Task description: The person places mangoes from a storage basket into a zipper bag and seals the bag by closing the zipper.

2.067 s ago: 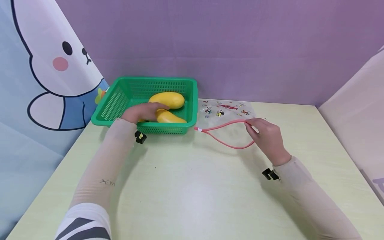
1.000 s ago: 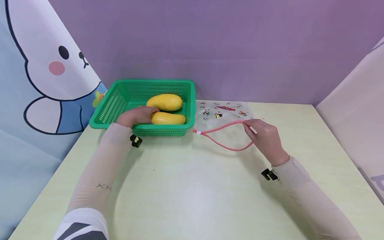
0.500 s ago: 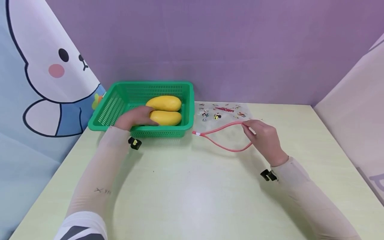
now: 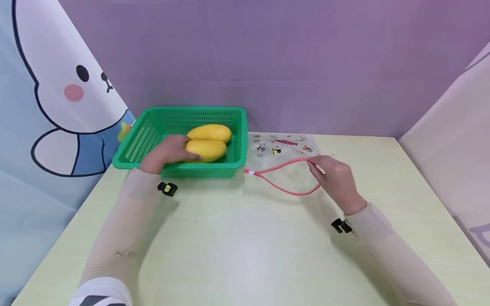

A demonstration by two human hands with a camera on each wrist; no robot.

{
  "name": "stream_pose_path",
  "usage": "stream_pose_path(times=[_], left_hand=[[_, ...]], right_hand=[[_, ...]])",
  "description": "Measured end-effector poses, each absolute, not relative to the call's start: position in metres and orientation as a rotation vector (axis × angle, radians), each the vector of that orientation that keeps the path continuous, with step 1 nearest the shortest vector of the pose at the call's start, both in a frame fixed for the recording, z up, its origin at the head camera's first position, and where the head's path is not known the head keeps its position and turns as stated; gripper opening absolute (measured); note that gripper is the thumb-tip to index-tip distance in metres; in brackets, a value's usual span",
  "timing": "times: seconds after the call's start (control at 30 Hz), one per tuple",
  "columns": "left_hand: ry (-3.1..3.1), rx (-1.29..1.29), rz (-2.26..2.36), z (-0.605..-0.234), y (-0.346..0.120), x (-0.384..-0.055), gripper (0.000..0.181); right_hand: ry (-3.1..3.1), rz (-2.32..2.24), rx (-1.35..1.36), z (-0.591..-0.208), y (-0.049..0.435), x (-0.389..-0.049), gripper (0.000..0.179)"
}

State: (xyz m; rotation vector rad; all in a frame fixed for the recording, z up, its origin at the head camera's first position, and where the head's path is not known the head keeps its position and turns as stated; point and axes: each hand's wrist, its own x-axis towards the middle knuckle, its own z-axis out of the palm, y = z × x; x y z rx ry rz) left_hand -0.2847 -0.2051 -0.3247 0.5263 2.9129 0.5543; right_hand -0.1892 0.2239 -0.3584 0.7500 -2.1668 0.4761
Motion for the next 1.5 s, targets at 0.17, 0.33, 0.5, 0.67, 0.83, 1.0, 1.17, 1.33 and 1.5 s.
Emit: stream_pose_path(times=[0.17, 0.33, 0.5, 0.67, 0.83, 1.0, 1.17, 1.33, 1.5], left_hand=[[2.98, 0.537, 0.562, -0.327, -0.207, -0.281, 0.053], [3.054, 0.518, 0.631, -0.331, -0.204, -0.274, 0.047], [3.123, 0.57, 0.672, -0.332, -0.2, -0.269, 0.05], [3.138, 0.563, 0.731, -0.332, -0.193, -0.265, 0.057], [3.144, 0.537, 0.763, -0.332, -0.19, -0.262, 0.076], [3.146, 0.54, 0.824, -0.333, -0.187, -0.258, 0.082], [3.16, 0.547, 0.87, -0.332, -0.183, -0.252, 0.086], [3.176, 0.539, 0.916, -0.33, -0.181, -0.246, 0.086], [3.17, 0.522, 0.952, -0.329, -0.18, -0.24, 0.087]], right_hand=[[-2.158, 0.473, 0.757, -0.361, 0.224, -0.19, 0.018], [-2.152, 0.462, 0.763, -0.364, 0.224, -0.191, 0.018], [-2.146, 0.461, 0.758, -0.365, 0.225, -0.193, 0.018], [-2.149, 0.457, 0.75, -0.365, 0.226, -0.194, 0.018], [-2.144, 0.455, 0.752, -0.365, 0.228, -0.194, 0.018], [-2.132, 0.451, 0.757, -0.366, 0.229, -0.195, 0.018], [-2.139, 0.45, 0.757, -0.367, 0.228, -0.196, 0.018], [-2.149, 0.443, 0.759, -0.367, 0.227, -0.197, 0.019], [-2.149, 0.437, 0.766, -0.368, 0.227, -0.198, 0.018]])
